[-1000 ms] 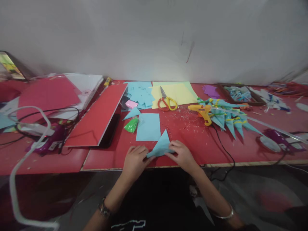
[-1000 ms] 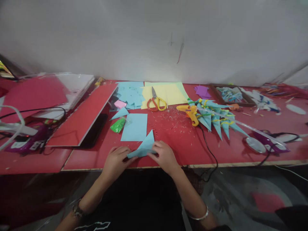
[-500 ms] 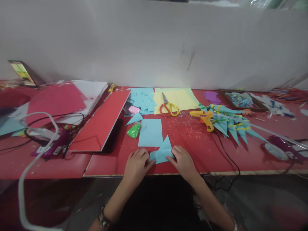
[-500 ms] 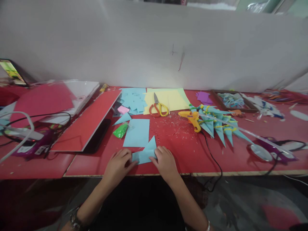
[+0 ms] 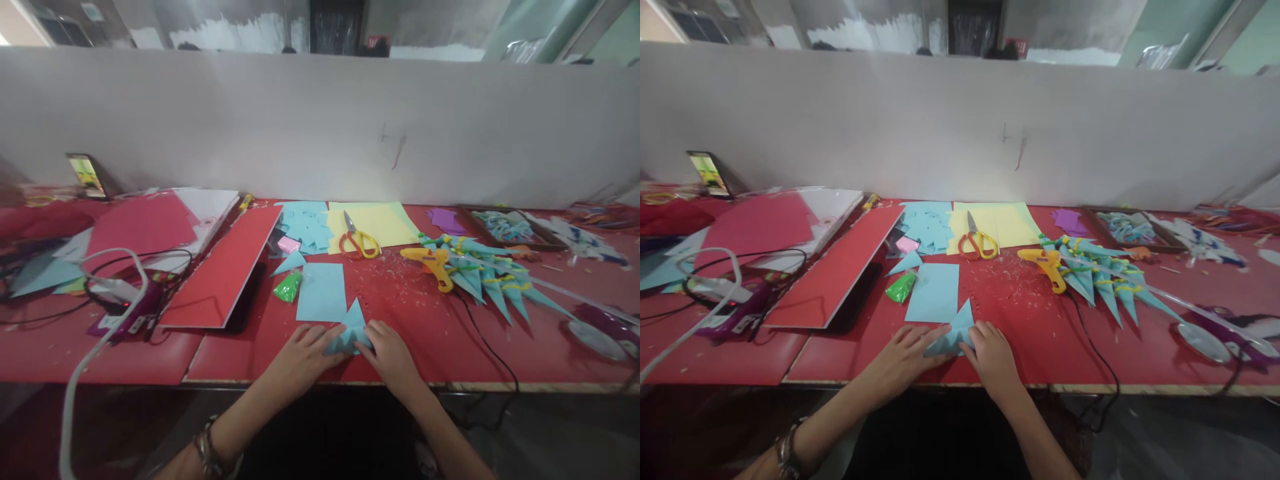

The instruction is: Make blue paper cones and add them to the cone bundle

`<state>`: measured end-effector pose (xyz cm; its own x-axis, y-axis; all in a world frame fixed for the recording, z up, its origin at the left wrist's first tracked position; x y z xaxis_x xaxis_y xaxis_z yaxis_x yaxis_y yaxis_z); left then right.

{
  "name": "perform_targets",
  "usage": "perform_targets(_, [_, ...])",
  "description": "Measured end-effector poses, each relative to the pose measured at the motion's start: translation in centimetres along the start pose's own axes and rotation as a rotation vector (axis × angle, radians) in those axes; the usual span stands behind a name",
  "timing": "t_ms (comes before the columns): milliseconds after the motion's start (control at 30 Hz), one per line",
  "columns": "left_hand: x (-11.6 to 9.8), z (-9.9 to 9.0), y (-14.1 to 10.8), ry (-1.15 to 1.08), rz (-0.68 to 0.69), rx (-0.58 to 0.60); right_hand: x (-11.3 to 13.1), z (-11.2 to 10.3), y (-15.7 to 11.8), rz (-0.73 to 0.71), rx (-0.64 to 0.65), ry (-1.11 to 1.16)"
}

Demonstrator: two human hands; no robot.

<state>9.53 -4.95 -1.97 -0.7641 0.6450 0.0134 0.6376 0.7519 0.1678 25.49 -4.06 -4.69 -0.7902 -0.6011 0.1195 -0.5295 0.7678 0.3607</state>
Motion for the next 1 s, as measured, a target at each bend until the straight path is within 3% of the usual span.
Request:
perform_targets(167, [-0.1, -0.3, -0.7, 0.026, 0.035, 0.034, 0.1, 0.1, 0.0, -0.014, -0.036, -0.022])
perform_targets(433, [2.0, -0.7, -3.0, -0.015, -0.021, 0.089, 0.2, 0.2, 0.0, -0.012, -0.076, -0.037])
perform_targets(667, [2.9, -0.6, -3.5, -0.012, -0.010, 0.054, 0.8, -0.6, 0.2, -0.015, -0.198, -0.032])
perform_targets(767, [2.9, -0.7, -3.3, -0.024, -0.004, 0.029, 2.0, -1.3, 0.1, -0.150, -0.210, -0.120])
perform_targets(900, [2.7, -0.8, -3.1, 0.006, 0.003, 0.028, 4.1, -1.5, -0.2, -0.417, -0.115, -0.083])
perform_targets(1000, [2.7, -0.9, -2.9, 0.015, 0.005, -0.013, 4.7, -1.0, -0.3, -0.455, -0.051, -0.062])
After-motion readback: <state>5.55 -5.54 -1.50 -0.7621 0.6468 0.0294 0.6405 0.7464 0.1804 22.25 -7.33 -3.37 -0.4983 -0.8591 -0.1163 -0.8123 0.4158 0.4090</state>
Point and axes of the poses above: each hand's wrist, its own y-axis towards the middle knuckle, its own z-axis out of the palm, x = y × z, the point moved 4 cm from there along y, towards the middle knuckle, and after that the axes turned 15 degrees about -z, right-handed, at the moved point
